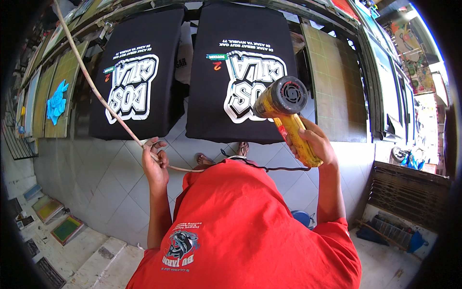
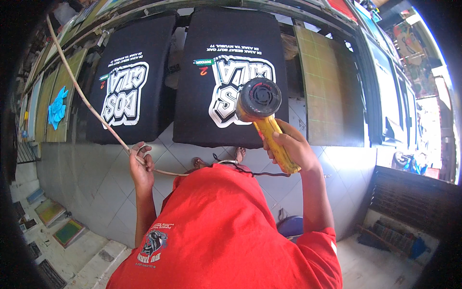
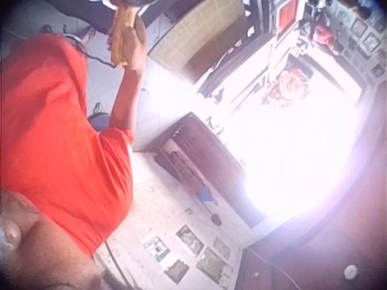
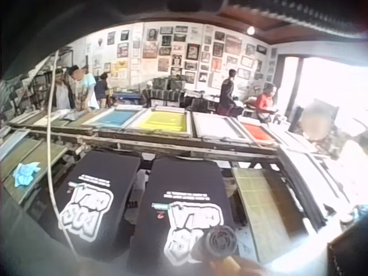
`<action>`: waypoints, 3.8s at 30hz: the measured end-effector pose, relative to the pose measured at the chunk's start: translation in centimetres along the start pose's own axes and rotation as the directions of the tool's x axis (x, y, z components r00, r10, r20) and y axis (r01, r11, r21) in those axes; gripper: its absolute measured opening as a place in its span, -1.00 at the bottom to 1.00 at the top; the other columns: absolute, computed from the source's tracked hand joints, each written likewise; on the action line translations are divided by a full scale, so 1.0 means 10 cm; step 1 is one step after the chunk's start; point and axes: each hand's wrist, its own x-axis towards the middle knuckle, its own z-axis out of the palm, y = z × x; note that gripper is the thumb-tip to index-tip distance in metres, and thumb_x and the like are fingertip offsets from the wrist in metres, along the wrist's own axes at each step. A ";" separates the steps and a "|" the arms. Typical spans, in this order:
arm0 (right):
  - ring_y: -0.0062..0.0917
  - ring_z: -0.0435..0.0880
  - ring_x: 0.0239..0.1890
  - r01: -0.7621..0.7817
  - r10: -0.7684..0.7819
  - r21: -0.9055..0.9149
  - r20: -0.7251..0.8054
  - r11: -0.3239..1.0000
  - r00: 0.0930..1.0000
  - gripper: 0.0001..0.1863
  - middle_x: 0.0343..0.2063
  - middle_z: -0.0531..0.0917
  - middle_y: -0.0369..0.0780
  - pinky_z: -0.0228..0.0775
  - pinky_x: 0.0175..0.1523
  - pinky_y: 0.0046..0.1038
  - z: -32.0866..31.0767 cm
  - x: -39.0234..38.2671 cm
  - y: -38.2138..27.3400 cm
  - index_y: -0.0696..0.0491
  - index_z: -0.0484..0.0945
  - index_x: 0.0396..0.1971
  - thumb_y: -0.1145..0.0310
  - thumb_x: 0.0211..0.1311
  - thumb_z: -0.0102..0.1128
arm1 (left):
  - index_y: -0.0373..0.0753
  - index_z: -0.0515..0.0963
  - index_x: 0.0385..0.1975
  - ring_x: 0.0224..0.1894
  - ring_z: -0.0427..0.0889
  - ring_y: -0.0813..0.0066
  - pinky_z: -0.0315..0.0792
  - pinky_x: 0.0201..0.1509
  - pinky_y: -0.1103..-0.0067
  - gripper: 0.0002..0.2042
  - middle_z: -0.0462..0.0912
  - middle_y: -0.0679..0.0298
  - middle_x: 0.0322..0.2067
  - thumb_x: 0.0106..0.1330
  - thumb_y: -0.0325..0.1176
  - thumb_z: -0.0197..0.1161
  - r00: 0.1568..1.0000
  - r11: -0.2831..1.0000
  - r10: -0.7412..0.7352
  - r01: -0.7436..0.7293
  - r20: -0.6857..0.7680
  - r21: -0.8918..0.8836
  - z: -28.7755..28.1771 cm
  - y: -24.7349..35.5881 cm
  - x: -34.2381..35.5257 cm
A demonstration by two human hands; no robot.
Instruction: The person uses a handheld heat gun to apply heat to the printed designs on two black t-shirts laid out on a workbench. The person systematically moves the heat gun over the graphic areas of the shirts to cure the ink.
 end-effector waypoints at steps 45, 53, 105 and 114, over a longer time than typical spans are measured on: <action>-0.55 0.51 -0.49 0.016 -0.006 0.057 -0.183 0.998 0.983 -0.49 -0.42 0.51 -0.15 0.41 -0.43 -0.51 -0.67 -0.40 0.11 0.25 0.23 0.12 0.33 0.19 -0.11 | -0.26 0.39 -0.11 -0.70 0.19 0.75 -0.03 -0.72 0.76 -0.57 0.46 0.23 -0.30 0.36 0.02 -0.15 0.998 1.000 -0.018 0.016 0.058 0.027 0.57 -0.17 0.06; -0.55 0.52 -0.51 0.074 -0.055 0.095 -0.194 0.993 0.980 -0.46 -0.41 0.52 -0.14 0.42 -0.44 -0.52 -0.76 -0.37 0.14 0.25 0.20 0.16 0.31 0.19 -0.08 | -0.26 0.38 -0.09 -0.69 0.19 0.75 -0.02 -0.72 0.77 -0.56 0.46 0.23 -0.30 0.37 0.03 -0.17 0.999 0.999 -0.025 0.023 0.048 0.033 0.58 -0.22 0.06; -0.59 0.49 -0.52 0.082 -0.076 0.063 -0.085 0.995 0.993 -0.52 -0.43 0.51 -0.17 0.39 -0.47 -0.55 -1.09 0.20 -0.21 0.18 0.24 0.15 0.32 0.24 -0.14 | -0.24 0.38 -0.09 -0.69 0.23 0.75 0.01 -0.69 0.76 -0.56 0.51 0.21 -0.31 0.37 0.03 -0.19 0.993 0.999 0.049 -0.049 -0.111 0.002 0.84 -0.44 -0.23; -0.59 0.50 -0.54 0.085 -0.079 0.056 -0.102 0.995 0.992 -0.53 -0.44 0.51 -0.17 0.40 -0.50 -0.57 -1.18 0.36 -0.30 0.19 0.25 0.13 0.30 0.26 -0.14 | -0.24 0.39 -0.10 -0.69 0.22 0.75 0.02 -0.69 0.78 -0.56 0.50 0.22 -0.32 0.37 0.03 -0.19 0.987 0.997 0.076 -0.076 -0.142 0.003 0.89 -0.47 -0.29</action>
